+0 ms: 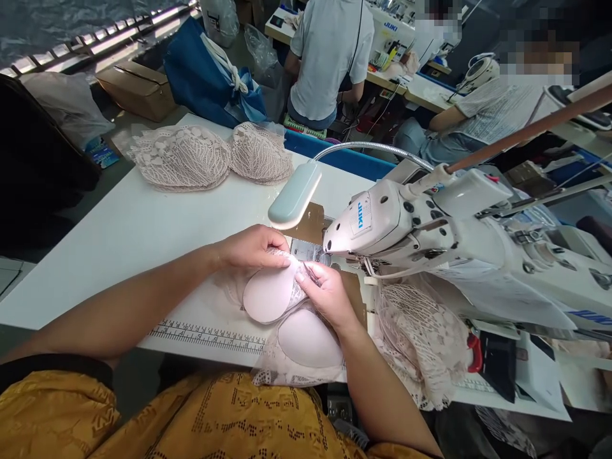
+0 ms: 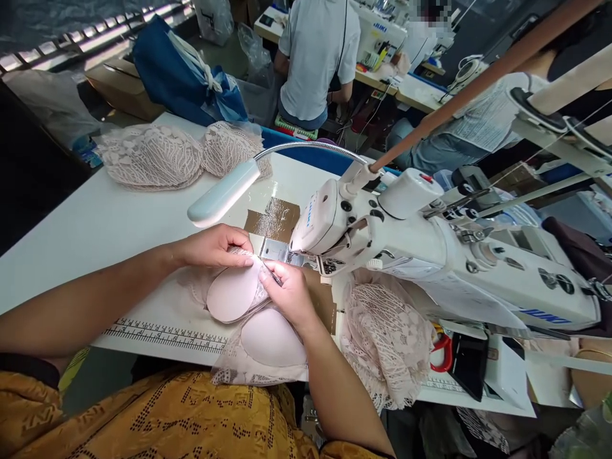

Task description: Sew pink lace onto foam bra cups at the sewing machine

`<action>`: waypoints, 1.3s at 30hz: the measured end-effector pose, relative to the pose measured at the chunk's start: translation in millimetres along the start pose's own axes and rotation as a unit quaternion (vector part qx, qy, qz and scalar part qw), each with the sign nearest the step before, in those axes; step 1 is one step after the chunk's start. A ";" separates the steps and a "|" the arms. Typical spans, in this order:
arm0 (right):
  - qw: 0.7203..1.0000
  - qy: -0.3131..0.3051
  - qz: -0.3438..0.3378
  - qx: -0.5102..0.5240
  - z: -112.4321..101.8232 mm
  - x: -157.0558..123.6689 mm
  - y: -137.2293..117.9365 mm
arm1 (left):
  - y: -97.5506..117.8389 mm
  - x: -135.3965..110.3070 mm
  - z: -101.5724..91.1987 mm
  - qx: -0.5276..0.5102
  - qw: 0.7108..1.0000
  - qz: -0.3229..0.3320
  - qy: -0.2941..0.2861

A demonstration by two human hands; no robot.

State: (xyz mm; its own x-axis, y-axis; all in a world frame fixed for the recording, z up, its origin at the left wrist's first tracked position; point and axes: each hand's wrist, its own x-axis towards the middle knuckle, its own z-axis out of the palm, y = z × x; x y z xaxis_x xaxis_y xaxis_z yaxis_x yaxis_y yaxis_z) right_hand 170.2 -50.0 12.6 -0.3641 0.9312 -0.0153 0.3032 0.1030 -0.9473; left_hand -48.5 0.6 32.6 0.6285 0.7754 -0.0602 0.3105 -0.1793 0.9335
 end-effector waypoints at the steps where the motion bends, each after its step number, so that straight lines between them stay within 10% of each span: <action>1: 1.000 -0.001 -0.001 -0.001 0.1 -0.1 0.6 | -0.2 0.1 0.4 0.004 1.000 0.003 -0.002; 9: 0.997 0.074 -0.017 -0.031 1.2 1.7 1.2 | -1.8 2.3 12.4 -0.007 1.000 0.002 -0.021; 39: 0.999 0.041 -0.018 0.009 0.6 -1.6 3.5 | 5.3 4.5 7.3 -0.149 0.982 -0.066 -0.097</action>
State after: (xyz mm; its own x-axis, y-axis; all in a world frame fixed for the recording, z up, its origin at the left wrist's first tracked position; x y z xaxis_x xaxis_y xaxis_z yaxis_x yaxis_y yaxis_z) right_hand 171.4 -51.3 9.1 -0.3003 0.9528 0.0449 0.2754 0.1316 -0.9523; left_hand -38.8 -1.3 34.7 0.7303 0.6442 -0.2273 0.1940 0.1235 0.9732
